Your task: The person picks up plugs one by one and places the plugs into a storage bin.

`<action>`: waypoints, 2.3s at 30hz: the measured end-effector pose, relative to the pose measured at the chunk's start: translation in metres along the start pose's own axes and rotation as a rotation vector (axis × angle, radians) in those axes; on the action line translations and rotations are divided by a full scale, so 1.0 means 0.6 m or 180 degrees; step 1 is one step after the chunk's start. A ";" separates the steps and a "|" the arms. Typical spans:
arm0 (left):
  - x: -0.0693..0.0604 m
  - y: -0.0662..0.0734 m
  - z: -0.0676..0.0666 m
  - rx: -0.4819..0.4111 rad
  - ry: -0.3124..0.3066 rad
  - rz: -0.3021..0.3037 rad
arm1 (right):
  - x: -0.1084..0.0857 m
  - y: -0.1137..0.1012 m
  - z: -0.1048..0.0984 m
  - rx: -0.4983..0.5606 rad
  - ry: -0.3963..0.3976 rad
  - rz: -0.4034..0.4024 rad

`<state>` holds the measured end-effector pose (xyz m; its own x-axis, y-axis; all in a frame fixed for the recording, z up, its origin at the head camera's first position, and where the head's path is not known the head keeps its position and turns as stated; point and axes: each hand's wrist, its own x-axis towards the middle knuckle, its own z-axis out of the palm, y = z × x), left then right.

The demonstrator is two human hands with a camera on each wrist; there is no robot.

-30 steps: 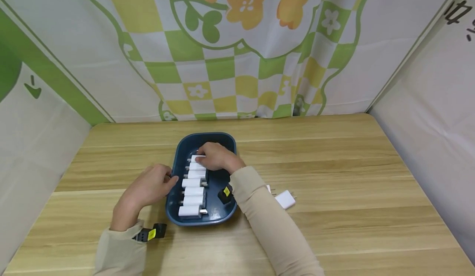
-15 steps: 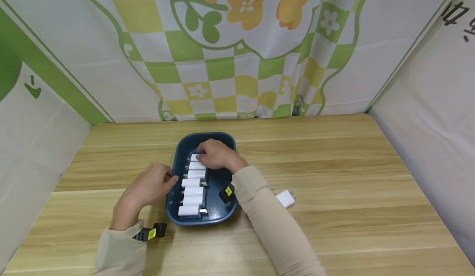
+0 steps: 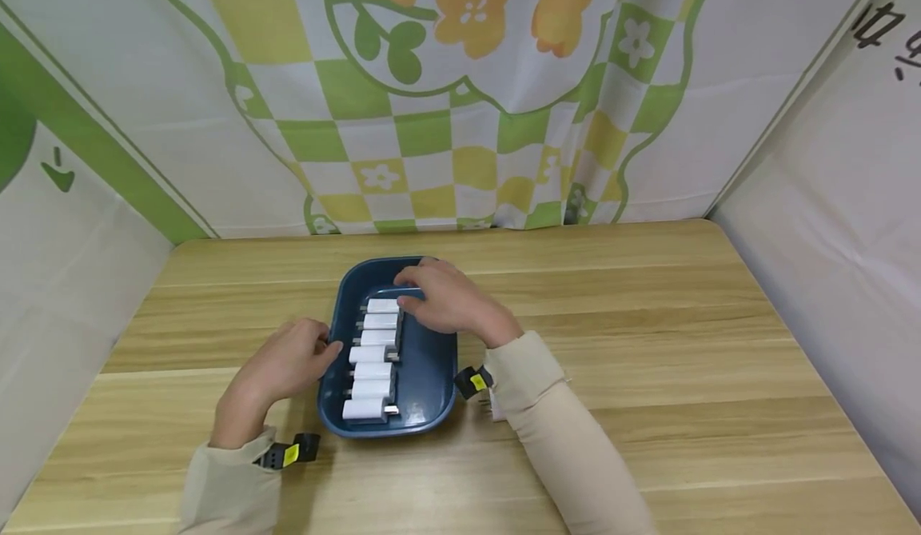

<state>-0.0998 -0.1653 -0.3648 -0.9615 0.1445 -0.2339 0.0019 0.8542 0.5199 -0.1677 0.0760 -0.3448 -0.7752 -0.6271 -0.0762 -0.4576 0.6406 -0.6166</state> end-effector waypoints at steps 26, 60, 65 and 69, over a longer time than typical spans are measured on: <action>0.002 0.000 0.000 -0.0016 -0.0010 0.0018 | -0.153 0.103 0.004 -0.0209 0.0077 0.0052; 0.001 0.000 0.002 -0.0022 -0.0011 0.0008 | -0.158 0.124 0.016 -0.0428 0.0028 0.0240; 0.001 0.000 0.002 -0.0031 -0.0007 0.0004 | -0.161 0.126 0.013 -0.0480 0.0140 0.0397; 0.001 0.000 0.002 -0.0038 0.0000 0.0005 | -0.163 0.124 0.012 -0.0601 0.0169 0.0490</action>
<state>-0.0999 -0.1648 -0.3659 -0.9615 0.1458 -0.2330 0.0002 0.8480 0.5300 -0.1228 0.1816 -0.3890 -0.8616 -0.4947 -0.1133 -0.4018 0.8013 -0.4432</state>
